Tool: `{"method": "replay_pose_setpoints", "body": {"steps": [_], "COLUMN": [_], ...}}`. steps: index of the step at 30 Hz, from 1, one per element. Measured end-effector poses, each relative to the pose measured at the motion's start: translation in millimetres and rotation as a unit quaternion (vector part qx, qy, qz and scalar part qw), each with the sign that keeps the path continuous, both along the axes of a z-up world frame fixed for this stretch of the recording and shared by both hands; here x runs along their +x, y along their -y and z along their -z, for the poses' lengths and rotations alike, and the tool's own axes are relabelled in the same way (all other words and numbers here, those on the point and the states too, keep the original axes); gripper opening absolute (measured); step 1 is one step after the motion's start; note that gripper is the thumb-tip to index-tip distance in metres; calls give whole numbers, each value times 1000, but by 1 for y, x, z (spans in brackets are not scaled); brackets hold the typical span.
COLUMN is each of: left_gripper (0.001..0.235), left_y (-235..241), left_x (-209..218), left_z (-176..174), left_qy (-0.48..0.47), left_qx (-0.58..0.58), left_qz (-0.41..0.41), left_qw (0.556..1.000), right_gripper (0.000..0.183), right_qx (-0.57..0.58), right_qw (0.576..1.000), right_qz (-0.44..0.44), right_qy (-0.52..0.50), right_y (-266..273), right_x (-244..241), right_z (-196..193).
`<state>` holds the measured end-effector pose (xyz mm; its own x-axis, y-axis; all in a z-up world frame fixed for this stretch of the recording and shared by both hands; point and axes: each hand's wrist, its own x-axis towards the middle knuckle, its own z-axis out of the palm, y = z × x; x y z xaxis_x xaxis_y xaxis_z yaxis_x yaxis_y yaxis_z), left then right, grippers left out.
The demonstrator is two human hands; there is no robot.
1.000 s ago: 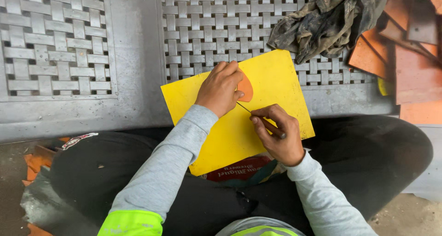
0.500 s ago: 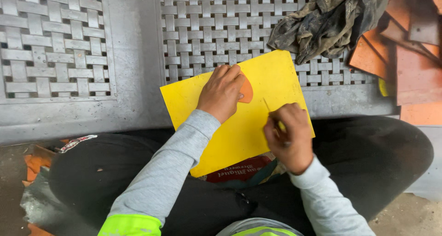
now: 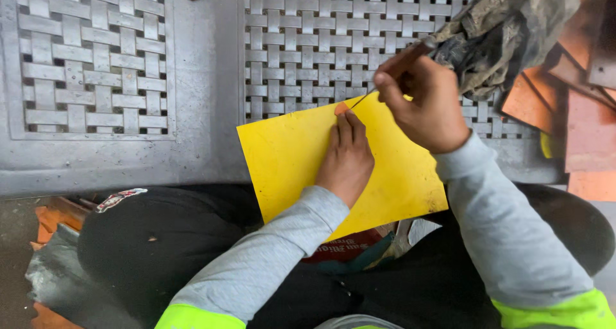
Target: The person sits cross-legged and uses a pointed knife to cut a small orange leather piece on a yellow cutting board. The person repeatedly repositions the leather and trims its edges, producing small offcuts that remain on the board.
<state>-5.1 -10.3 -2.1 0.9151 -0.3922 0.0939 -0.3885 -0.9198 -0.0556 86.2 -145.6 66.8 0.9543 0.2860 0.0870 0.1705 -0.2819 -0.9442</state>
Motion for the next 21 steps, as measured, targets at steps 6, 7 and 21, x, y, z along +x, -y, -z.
{"method": "replay_pose_setpoints", "body": {"steps": [6,7,21], "left_gripper": [45,45,45], "left_y": [1,1,-1], "left_x": [-2,-1,-1], "left_z": [-2,-4,-9], "left_qy": [3,-1,-29], "left_qx": [9,0,-37], "left_qz": [-4,-3,-12], "left_qw": [1000,1000,999], "right_gripper": [21,21,14], "right_qx": [-210,-217,-187], "right_qw": [975,973,972], "right_qz": [-68,-76,-127], "right_qy": [17,26,59], "right_y": [-32,-34,-37], "right_x": [29,31,46], "right_z": [14,14,15]}}
